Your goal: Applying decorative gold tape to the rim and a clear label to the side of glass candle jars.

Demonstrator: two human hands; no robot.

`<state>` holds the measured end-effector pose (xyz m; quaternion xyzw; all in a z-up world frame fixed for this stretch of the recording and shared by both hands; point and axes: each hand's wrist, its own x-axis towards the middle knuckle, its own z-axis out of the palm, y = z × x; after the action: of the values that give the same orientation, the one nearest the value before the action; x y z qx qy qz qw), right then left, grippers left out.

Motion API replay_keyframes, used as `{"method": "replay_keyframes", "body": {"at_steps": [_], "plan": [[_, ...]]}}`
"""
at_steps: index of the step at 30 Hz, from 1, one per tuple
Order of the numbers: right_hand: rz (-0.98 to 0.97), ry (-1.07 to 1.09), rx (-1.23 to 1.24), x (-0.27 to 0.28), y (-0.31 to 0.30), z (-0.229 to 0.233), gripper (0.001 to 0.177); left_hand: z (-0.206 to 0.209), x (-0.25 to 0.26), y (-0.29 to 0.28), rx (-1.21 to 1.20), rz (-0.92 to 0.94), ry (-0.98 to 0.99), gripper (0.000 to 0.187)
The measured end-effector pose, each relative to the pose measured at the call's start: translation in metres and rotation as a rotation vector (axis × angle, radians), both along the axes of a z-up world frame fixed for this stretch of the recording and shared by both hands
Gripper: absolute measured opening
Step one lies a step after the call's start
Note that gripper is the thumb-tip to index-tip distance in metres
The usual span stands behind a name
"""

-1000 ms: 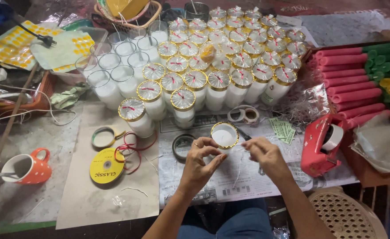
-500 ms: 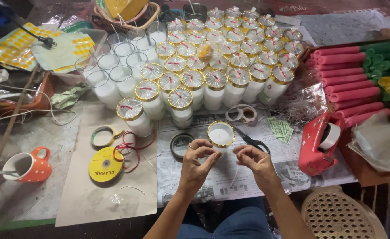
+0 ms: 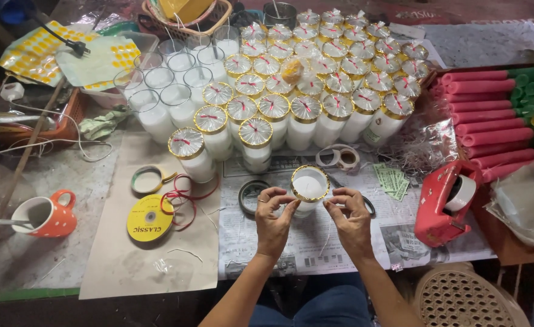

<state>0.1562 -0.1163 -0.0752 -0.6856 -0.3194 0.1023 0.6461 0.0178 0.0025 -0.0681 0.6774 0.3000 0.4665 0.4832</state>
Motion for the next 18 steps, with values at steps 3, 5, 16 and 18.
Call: {"method": "replay_keyframes", "body": {"at_steps": [3, 5, 16, 18], "plan": [[0.006, -0.001, 0.017, 0.001, 0.003, -0.003, 0.006, 0.002, 0.002, 0.004, 0.003, -0.019, -0.012, 0.007], [0.014, 0.004, 0.034, 0.003, 0.007, -0.007, 0.005, 0.006, 0.003, 0.006, -0.006, -0.035, -0.02, 0.006], [0.045, 0.037, 0.08, 0.008, 0.015, 0.006, 0.012, 0.006, 0.01, 0.019, -0.088, -0.112, -0.124, 0.012], [0.07, 0.106, 0.106, 0.023, 0.015, -0.005, 0.016, 0.004, 0.01, 0.022, -0.087, -0.116, -0.126, 0.013]]}}
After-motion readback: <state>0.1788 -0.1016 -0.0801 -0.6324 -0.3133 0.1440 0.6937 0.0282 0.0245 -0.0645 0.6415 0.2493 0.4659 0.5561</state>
